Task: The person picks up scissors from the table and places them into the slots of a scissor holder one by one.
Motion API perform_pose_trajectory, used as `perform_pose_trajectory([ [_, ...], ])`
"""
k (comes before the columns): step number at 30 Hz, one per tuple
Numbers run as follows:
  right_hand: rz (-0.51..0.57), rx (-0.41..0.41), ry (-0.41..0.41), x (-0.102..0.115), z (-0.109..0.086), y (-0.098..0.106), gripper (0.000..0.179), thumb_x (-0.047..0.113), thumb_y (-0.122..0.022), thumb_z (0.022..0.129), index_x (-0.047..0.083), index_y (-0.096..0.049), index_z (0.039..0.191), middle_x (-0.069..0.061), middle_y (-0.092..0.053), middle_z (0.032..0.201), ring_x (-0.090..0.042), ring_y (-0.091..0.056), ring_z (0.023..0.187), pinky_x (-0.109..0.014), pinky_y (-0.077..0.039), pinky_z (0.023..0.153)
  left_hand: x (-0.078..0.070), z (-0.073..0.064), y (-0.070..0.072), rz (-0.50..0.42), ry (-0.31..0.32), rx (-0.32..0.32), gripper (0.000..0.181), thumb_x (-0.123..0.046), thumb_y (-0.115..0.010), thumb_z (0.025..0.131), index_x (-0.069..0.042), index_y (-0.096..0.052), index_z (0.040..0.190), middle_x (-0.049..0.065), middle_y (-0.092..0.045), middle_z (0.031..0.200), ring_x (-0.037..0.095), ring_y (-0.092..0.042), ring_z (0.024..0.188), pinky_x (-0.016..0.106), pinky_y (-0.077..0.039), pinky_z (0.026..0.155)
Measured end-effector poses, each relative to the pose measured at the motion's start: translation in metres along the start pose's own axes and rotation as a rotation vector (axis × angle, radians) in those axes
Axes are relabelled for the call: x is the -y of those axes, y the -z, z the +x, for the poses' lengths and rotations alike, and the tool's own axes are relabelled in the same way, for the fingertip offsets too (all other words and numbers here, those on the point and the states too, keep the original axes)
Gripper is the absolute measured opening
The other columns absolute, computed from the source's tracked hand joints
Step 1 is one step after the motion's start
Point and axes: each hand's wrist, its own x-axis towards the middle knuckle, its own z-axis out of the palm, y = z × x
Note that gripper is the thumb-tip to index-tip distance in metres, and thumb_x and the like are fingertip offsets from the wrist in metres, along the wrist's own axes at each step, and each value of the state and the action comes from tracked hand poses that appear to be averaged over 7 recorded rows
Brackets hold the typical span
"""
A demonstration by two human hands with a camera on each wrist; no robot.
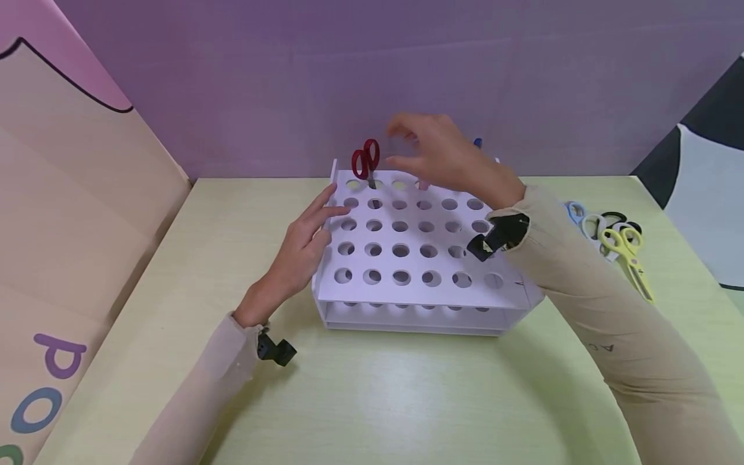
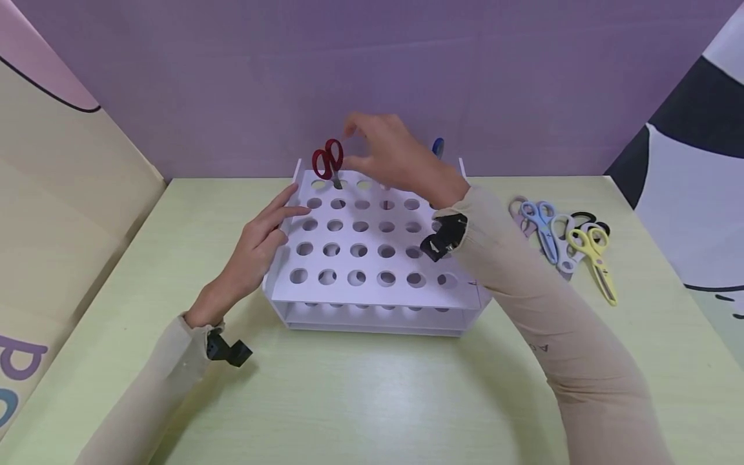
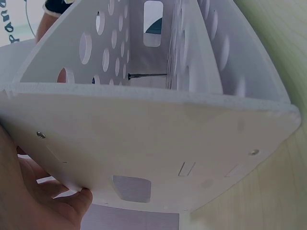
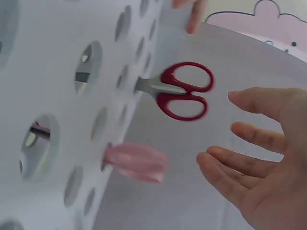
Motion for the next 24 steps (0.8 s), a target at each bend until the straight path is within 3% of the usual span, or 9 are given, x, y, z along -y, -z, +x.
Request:
perform_pose_trajectory([
  [7,-0.026,-0.060,0.044,-0.002,-0.022,0.016,0.038,0.021,-0.069,0.093,0.000,-0.061,0.124,-0.018,-0.065,0.121,-0.033,-0.058,0.109,-0.047,-0.047,0.098,0.001,-0.001,0.004,0.003,0.003,-0.004,0.046,-0.002,-0.036,0.092,0.001,-0.062,0.130,0.002,-0.029,0.162,0.021,-0.025,0.149,0.049,-0.025,0.117],
  [16,-0.019,-0.092,0.044,-0.006,-0.043,0.025,0.036,0.025,-0.069,0.093,0.000,-0.064,0.118,-0.018,-0.067,0.114,-0.033,-0.060,0.107,-0.048,-0.050,0.094,0.005,-0.003,0.009,-0.001,-0.004,-0.003,0.046,-0.002,-0.037,0.092,0.000,-0.062,0.130,0.003,-0.029,0.162,0.021,-0.024,0.150,0.050,-0.025,0.117],
  [24,-0.020,-0.114,0.035,-0.008,-0.063,0.036,0.037,0.022,-0.069,0.092,0.002,-0.064,0.122,-0.016,-0.067,0.119,-0.032,-0.061,0.107,-0.047,-0.051,0.092,0.005,-0.002,0.009,0.001,-0.004,-0.008,0.046,-0.001,-0.037,0.092,0.001,-0.063,0.129,0.003,-0.030,0.162,0.021,-0.025,0.149,0.049,-0.026,0.117],
])
